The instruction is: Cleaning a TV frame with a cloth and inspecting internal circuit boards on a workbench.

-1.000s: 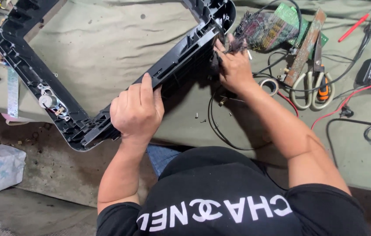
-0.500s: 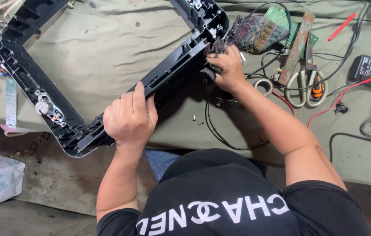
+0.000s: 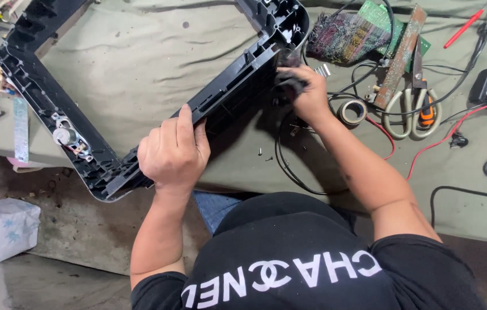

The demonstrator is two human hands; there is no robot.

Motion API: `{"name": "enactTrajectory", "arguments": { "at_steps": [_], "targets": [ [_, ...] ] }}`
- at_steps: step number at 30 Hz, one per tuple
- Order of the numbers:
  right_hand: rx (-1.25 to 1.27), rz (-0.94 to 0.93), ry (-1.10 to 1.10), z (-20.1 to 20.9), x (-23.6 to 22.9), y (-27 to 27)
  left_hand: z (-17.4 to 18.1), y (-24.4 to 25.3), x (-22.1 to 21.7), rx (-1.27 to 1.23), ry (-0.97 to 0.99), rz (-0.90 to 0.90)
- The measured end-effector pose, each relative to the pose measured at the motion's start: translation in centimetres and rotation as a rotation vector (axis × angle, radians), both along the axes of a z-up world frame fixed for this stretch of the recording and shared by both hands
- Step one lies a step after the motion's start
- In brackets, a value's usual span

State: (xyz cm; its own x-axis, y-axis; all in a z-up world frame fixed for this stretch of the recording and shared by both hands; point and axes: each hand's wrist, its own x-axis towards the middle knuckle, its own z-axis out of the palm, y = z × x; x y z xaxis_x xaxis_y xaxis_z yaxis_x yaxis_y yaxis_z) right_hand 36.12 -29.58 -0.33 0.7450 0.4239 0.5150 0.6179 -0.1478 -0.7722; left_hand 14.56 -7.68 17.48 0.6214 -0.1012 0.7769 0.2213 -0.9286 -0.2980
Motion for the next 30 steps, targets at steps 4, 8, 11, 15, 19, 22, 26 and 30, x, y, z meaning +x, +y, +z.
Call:
{"name": "enactTrajectory", "arguments": {
  "at_steps": [4,8,11,15,19,22,26,30],
  "targets": [
    [0.261,-0.131,0.524,5.5,0.9,-1.9,0.0,-0.2,-0.2,-0.027,0.056,0.019],
    [0.692,-0.496,0.683,2.1,5.4,-2.8,0.6,-0.5,0.0,-0.023,0.066,-0.004],
    [0.201,-0.35,0.387,3.2,3.0,-0.6,0.5,-0.5,-0.1,-0.042,0.092,-0.013],
    [-0.113,-0.038,0.143,0.3,1.0,1.7,0.4,-0.6,0.1,-0.028,0.098,-0.002],
    [-0.369,-0.06,-0.101,0.8,2.1,0.0,0.2,-0.4,0.2,-0.025,0.101,-0.004],
    [-0.449,-0.158,-0.14,0.7,5.5,-1.8,0.0,-0.3,0.1,-0.02,0.108,0.002],
    [-0.489,-0.2,0.048,1.6,4.4,0.0,0.1,-0.5,0.1,-0.011,0.105,0.011],
    [-0.34,-0.158,0.121,1.1,2.1,0.5,0.6,-0.5,0.1,-0.037,0.119,0.023]
  ]
}}
